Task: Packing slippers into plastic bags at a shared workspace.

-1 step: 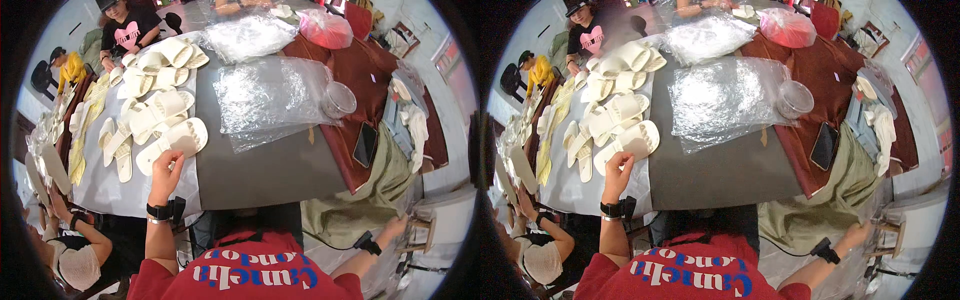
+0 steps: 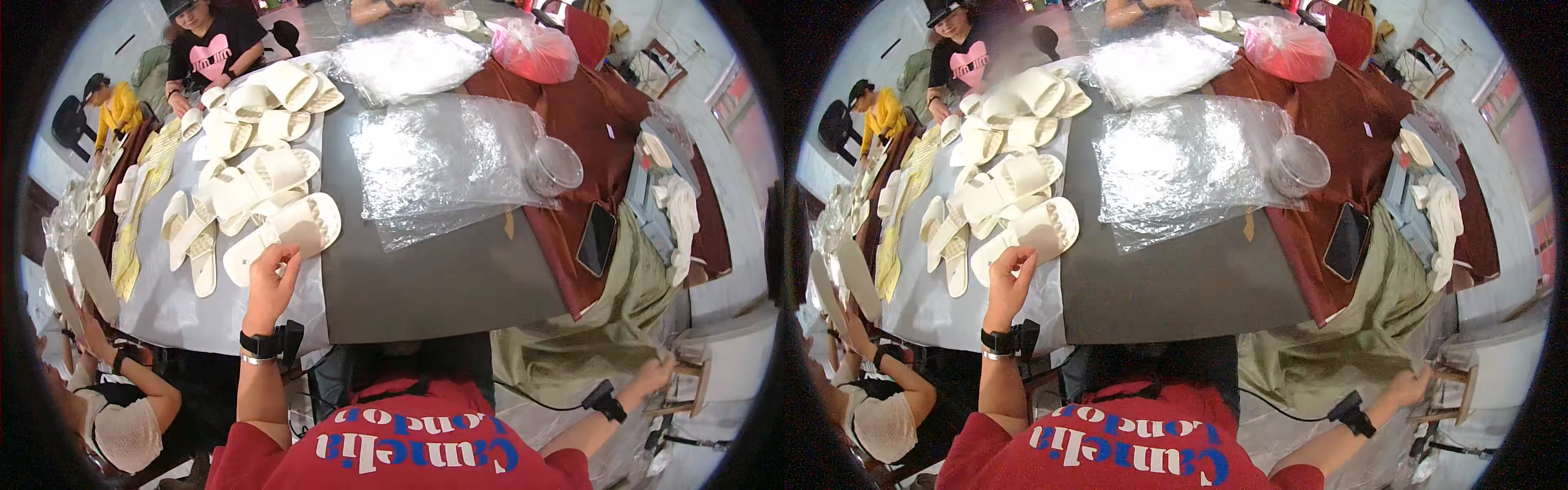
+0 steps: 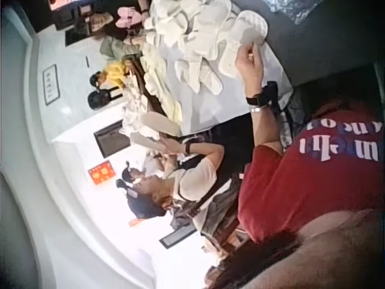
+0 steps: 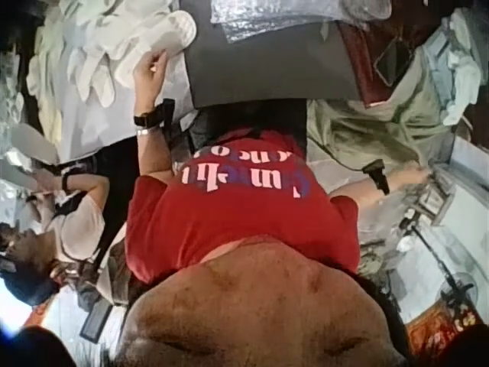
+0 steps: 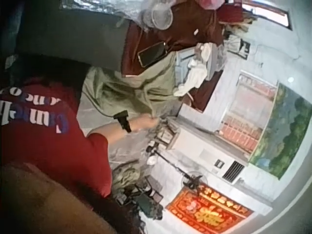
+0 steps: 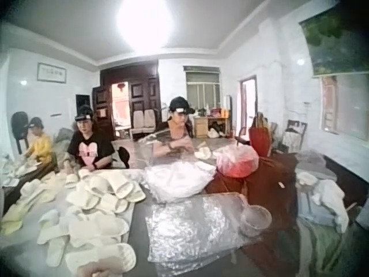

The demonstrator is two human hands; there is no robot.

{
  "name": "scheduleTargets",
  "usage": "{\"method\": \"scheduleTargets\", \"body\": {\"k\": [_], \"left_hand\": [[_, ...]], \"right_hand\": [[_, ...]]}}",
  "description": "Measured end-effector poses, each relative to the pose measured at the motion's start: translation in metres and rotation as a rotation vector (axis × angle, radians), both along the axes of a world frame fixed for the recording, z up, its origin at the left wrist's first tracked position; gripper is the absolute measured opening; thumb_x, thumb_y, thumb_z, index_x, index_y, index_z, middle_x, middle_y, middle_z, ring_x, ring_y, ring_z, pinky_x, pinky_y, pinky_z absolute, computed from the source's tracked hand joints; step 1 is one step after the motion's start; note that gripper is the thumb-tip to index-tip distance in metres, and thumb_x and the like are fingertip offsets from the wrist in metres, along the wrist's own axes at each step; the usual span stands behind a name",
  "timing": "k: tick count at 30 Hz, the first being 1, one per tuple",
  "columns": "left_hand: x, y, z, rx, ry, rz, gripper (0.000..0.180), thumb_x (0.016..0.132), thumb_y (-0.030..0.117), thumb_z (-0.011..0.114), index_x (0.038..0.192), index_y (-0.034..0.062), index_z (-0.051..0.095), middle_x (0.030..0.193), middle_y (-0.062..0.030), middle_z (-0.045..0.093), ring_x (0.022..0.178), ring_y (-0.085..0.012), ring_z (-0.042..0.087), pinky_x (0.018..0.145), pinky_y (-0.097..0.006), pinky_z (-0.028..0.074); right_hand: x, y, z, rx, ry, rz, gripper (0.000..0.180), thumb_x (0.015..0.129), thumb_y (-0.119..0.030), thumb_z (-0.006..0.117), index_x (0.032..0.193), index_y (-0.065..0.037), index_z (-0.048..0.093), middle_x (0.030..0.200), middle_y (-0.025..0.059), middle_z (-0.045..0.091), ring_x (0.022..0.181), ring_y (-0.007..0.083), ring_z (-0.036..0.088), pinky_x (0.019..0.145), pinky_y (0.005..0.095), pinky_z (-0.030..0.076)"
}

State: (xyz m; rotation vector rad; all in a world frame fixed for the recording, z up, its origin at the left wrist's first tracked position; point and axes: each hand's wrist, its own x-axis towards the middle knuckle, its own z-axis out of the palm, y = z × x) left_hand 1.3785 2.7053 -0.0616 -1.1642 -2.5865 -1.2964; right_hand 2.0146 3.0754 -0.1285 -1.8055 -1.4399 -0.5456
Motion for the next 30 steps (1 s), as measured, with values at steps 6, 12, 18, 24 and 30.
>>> {"method": "scheduleTargets", "body": {"k": [6,12,18,24,30], "left_hand": [[0.008,0.057,0.007,0.153,-0.153,-0.211,0.015,0.084,0.008,0.066,0.096,-0.0002,0.064,0.087,-0.0119,0.066,0.07,-0.023,0.063,0.065,-0.03,0.049],[-0.011,0.139,-0.037,-0.137,0.284,-0.312,0.027,0.08,0.017,0.069,0.104,0.0053,0.064,0.105,-0.0113,0.063,0.096,-0.0305,0.059,0.081,-0.039,0.049],[-0.039,0.16,-0.059,-0.243,0.302,-0.173,0.018,0.076,0.021,0.071,0.093,0.0154,0.07,0.099,-0.0067,0.063,0.099,-0.0304,0.056,0.083,-0.039,0.048],[-0.043,0.181,-0.027,-0.098,0.306,-0.055,0.008,0.079,0.021,0.068,0.079,0.013,0.071,0.087,-0.0076,0.064,0.087,-0.0307,0.059,0.075,-0.04,0.049],[-0.015,0.174,0.038,0.139,0.36,-0.135,0.008,0.078,0.014,0.07,0.079,0.0063,0.068,0.086,-0.0093,0.061,0.084,-0.0294,0.057,0.074,-0.038,0.046]], "right_hand": [[-0.036,-0.004,0.082,0.073,0.211,0.082,0.034,0.077,0.003,0.046,0.108,0.003,0.06,0.098,0.0192,0.065,0.09,0.0349,0.062,0.083,0.0377,0.046],[-0.08,-0.015,0.055,-0.552,-0.093,0.445,0.036,0.073,0.001,0.055,0.109,0.002,0.059,0.107,0.0221,0.061,0.103,0.0373,0.058,0.089,0.0413,0.044],[-0.126,-0.047,0.085,-0.667,-0.087,0.408,0.03,0.081,-0.011,0.063,0.108,-0.001,0.059,0.105,0.0195,0.062,0.1,0.0372,0.058,0.086,0.0433,0.046],[-0.22,-0.041,0.095,-0.423,-0.169,0.891,0.025,0.079,-0.011,0.066,0.101,-0.001,0.062,0.103,0.0173,0.061,0.1,0.0352,0.057,0.084,0.0424,0.046],[-0.361,-0.009,0.094,-0.073,-0.466,1.193,0.045,0.078,-0.01,0.064,0.121,-0.004,0.055,0.129,0.02,0.047,0.122,0.0407,0.04,0.1,0.0547,0.033]]}}
